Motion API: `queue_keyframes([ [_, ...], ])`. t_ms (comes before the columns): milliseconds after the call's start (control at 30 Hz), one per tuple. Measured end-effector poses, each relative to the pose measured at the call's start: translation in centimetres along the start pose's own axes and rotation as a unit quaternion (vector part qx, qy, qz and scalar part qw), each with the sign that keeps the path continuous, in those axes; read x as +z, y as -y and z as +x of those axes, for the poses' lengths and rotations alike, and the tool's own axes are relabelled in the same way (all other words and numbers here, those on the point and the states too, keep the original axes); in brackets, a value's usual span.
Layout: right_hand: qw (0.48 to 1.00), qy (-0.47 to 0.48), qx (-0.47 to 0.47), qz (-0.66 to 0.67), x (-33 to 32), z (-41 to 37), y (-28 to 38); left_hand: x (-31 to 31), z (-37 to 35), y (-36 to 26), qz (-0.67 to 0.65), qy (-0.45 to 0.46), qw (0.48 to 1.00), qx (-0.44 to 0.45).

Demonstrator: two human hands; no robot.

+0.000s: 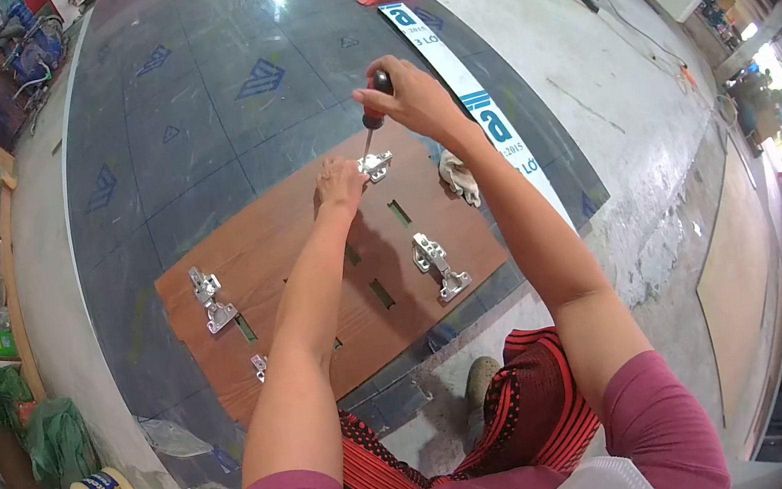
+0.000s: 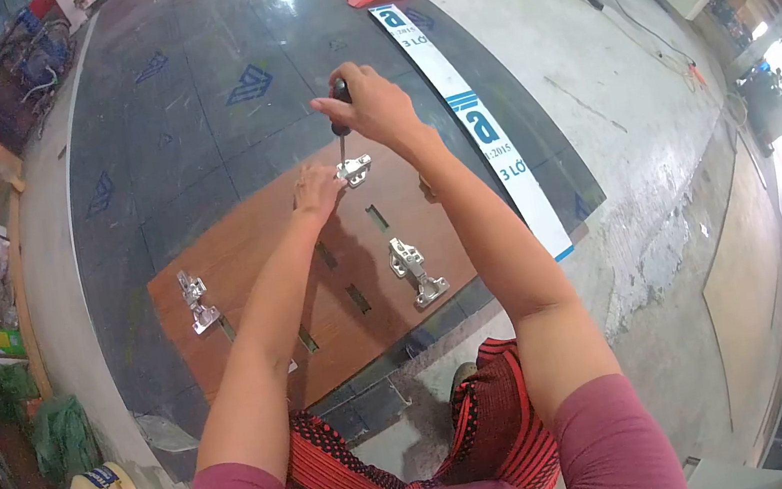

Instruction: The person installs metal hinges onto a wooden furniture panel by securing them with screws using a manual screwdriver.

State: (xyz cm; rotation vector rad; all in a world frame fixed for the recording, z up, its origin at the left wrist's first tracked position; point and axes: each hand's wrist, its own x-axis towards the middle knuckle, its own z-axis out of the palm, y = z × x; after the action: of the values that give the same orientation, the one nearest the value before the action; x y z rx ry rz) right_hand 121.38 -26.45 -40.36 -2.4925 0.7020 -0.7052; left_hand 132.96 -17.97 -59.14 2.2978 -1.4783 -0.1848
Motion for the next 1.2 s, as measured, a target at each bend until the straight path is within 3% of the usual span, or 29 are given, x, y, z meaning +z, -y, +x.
queue_keyframes([
  [33,1.000,-0.001,-0.005,-0.001,-0.5,0.2,0.0,0.2,0.1,0.2,0.000,-0.005,1.000,-0.001],
  [133,0.962,0.190,0.039,0.193,-1.8,0.4,0.2,0.5,-0.1,0.5,-0.012,-0.023,1.000,0.016],
  [267,0.972,0.159,0.088,0.152,-1.4,0.1,0.7,0.4,0.1,0.3,-0.012,-0.009,1.000,0.009],
  [333,0.994,0.053,0.096,0.009,-0.6,0.2,0.7,0.2,0.2,0.2,-0.011,0.006,1.000,-0.005],
  [467,0.978,0.112,0.075,0.160,-0.8,0.2,0.1,0.4,-0.1,0.2,-0.021,0.001,1.000,-0.015],
  [600,0.963,0.142,0.027,0.229,-0.2,0.1,-0.4,-0.1,-0.1,0.1,-0.023,0.009,1.000,-0.013],
  [667,0.979,0.068,0.085,0.173,-0.4,0.0,0.6,0.1,-0.1,0.0,-0.023,-0.006,1.000,-0.008],
  [933,0.983,-0.068,0.085,0.148,-3.8,0.8,3.7,0.5,-0.3,0.3,-0.025,-0.033,0.999,0.013],
  [1000,0.985,-0.068,0.083,0.135,-5.3,0.5,5.3,0.6,-0.2,0.4,0.025,-0.023,0.999,0.008],
  [1100,0.988,-0.060,0.070,0.127,-7.0,-0.5,7.3,0.5,0.0,0.3,-0.016,0.001,1.000,-0.010],
  [1200,0.994,0.008,0.072,0.086,-7.6,-2.8,8.4,0.8,-0.1,0.4,-0.021,-0.010,1.000,-0.009],
])
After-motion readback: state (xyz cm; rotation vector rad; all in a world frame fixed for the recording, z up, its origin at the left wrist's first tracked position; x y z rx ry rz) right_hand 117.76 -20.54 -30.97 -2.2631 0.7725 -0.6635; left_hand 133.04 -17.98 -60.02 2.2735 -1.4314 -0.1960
